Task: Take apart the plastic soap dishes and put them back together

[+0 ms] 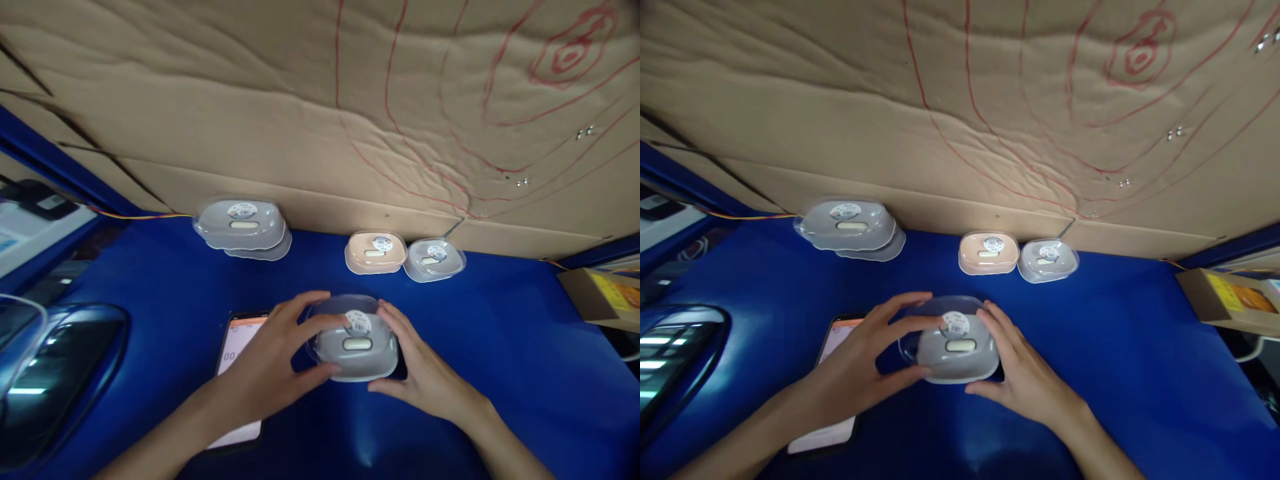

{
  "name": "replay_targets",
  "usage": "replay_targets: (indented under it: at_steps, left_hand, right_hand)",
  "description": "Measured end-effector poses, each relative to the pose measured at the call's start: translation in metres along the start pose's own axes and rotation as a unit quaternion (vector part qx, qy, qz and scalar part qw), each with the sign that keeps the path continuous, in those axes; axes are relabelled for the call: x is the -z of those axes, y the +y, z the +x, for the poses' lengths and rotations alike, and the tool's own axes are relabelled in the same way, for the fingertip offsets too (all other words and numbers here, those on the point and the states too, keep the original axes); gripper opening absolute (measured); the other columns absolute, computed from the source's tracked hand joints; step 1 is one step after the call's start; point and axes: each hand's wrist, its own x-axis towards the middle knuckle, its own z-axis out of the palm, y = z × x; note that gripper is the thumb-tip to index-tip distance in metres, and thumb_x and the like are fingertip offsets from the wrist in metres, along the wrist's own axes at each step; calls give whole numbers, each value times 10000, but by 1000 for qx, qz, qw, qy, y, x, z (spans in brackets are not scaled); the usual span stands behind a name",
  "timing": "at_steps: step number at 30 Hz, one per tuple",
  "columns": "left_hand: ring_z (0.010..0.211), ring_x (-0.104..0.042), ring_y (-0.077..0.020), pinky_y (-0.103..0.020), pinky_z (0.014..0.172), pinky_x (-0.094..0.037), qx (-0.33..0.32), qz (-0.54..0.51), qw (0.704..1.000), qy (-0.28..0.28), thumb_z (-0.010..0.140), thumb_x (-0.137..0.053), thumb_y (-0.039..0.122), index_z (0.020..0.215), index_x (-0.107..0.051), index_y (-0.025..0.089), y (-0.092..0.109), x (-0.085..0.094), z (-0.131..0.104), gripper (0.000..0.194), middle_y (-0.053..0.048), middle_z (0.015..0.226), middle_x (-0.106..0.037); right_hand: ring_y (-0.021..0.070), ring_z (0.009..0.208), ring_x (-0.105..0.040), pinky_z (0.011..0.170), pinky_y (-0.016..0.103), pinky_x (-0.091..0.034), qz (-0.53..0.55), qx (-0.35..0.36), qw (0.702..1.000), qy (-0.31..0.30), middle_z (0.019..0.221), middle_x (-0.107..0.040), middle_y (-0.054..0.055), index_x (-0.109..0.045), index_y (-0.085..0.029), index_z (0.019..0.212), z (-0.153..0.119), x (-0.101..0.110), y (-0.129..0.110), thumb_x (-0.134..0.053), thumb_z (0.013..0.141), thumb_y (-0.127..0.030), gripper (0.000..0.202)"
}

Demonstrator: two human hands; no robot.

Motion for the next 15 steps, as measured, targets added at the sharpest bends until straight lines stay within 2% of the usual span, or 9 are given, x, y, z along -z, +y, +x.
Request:
replay_targets:
  at_steps: [3, 6, 10, 15]
  left_hand:
    - [1464, -554, -372, -587, 1164, -507, 21, 46, 996, 69, 987, -745, 366, 1395, -618, 351, -7, 6, 6, 427, -102, 1600, -514]
    - [1494, -532, -398, -622, 1153, -502, 52, 96, 989, 102, 1028, -673, 375, 1349, -571, 279, -16, 7, 12, 350, -161, 1614, -504]
    - [1495, -540, -428, -693, 1147, -474, 81, 148, 983, 69, 1016, -681, 326, 1277, -544, 234, -29, 3, 18, 309, -216, 1609, -516]
    - [1569, -466, -402, -709, 1198, -421, 84, 175, 981, 13, 1006, -702, 287, 1257, -552, 239, -39, -2, 22, 296, -215, 1605, -554]
  right_hand:
    - [370, 1617, -390, 1258, 585, -464, -4, -15, 1000, 2, 1752, -327, 181, -221, -344, 1686, -1, 5, -1, -850, 918, -439, 996]
    - [343, 1541, -503, 1223, 540, -515, -15, -12, 1000, -6, 1672, -421, 161, -395, -327, 1578, -2, 12, -4, -833, 929, -400, 787]
    - [341, 1480, -566, 1172, 486, -567, -54, 11, 998, -30, 1633, -471, 123, -597, -323, 1414, -3, 16, -13, -852, 897, -336, 576]
    - [349, 1490, -550, 1173, 505, -562, -73, 47, 995, -41, 1645, -479, 127, -627, -308, 1393, -2, 16, -19, -876, 875, -334, 575]
